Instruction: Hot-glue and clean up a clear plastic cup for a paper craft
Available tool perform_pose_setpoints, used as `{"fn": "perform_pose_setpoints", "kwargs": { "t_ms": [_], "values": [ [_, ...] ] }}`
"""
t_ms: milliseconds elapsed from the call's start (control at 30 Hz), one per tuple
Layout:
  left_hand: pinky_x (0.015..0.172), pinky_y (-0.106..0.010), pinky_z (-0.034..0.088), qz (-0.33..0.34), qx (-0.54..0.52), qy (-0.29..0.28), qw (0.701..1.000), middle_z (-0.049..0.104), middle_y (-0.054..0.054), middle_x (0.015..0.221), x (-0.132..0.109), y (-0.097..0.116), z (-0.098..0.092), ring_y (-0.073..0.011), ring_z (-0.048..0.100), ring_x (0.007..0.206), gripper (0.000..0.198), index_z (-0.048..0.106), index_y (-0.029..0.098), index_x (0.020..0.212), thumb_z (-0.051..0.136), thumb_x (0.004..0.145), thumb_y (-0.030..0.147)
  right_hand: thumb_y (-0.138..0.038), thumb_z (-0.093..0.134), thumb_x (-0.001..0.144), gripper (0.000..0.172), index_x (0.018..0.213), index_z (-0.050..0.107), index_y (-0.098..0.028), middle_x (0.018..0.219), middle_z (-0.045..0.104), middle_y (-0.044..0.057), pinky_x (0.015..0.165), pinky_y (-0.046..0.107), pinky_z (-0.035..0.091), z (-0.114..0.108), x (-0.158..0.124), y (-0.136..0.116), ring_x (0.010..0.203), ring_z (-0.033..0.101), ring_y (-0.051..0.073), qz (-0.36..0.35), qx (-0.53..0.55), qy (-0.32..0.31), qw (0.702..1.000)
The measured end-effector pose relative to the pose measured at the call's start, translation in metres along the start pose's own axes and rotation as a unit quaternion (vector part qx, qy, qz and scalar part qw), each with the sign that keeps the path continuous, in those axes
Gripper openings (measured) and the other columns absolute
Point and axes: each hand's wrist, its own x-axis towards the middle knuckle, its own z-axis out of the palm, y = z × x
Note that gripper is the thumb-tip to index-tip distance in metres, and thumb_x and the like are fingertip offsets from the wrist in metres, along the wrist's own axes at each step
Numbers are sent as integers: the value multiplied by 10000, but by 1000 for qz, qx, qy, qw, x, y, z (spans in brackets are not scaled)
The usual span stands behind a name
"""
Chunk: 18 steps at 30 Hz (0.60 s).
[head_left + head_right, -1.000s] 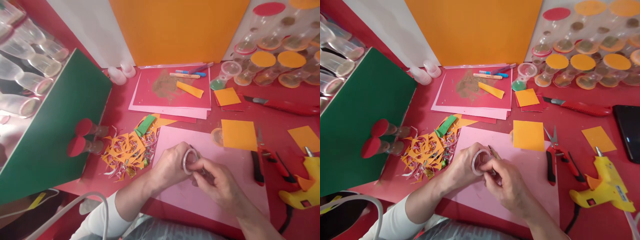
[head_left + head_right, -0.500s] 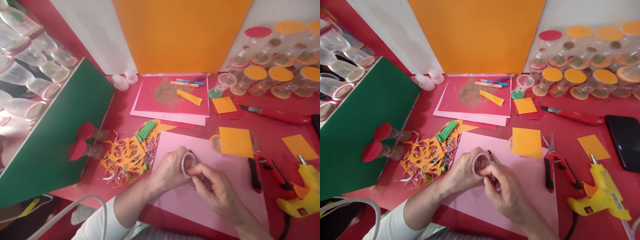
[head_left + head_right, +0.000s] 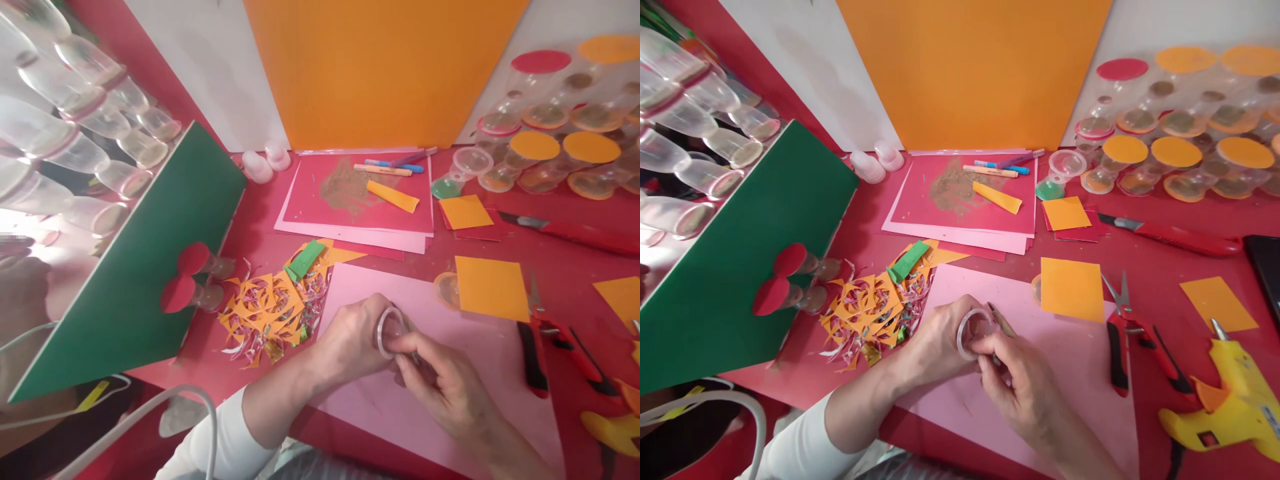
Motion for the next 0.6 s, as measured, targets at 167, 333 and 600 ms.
{"fn": "perform_pose_setpoints", "kwargs": {
  "t_ms": [167, 333, 600],
  "values": [
    [594, -223, 487, -44, 15, -61, 997, 706, 20, 713, 2, 7, -3, -203, 734, 704, 212, 602, 223, 844, 710, 682, 307, -172, 494, 917, 140, 908, 619, -236, 674, 700, 0, 487, 170, 533, -4, -1, -2, 550, 699, 136, -34, -25, 15, 999],
    [589, -211, 477, -44, 0, -61, 997, 693, 32, 677, 2, 10, -3, -190, 727, 687, 182, 604, 223, 798, 709, 668, 294, -168, 487, 928, 143, 931, 610, -241, 665, 681, -12, 486, 180, 522, -5, -5, 0, 513, 664, 127, -28, -35, -6, 999],
    [569, -184, 448, -11, -44, -55, 997, 655, 58, 604, 2, 6, -2, -143, 693, 634, 101, 607, 219, 747, 689, 688, 214, -158, 502, 934, 151, 977, 602, -263, 693, 673, -36, 512, 152, 523, -1, -5, 4, 561, 686, 111, -27, 20, 6, 999]
  ]
}}
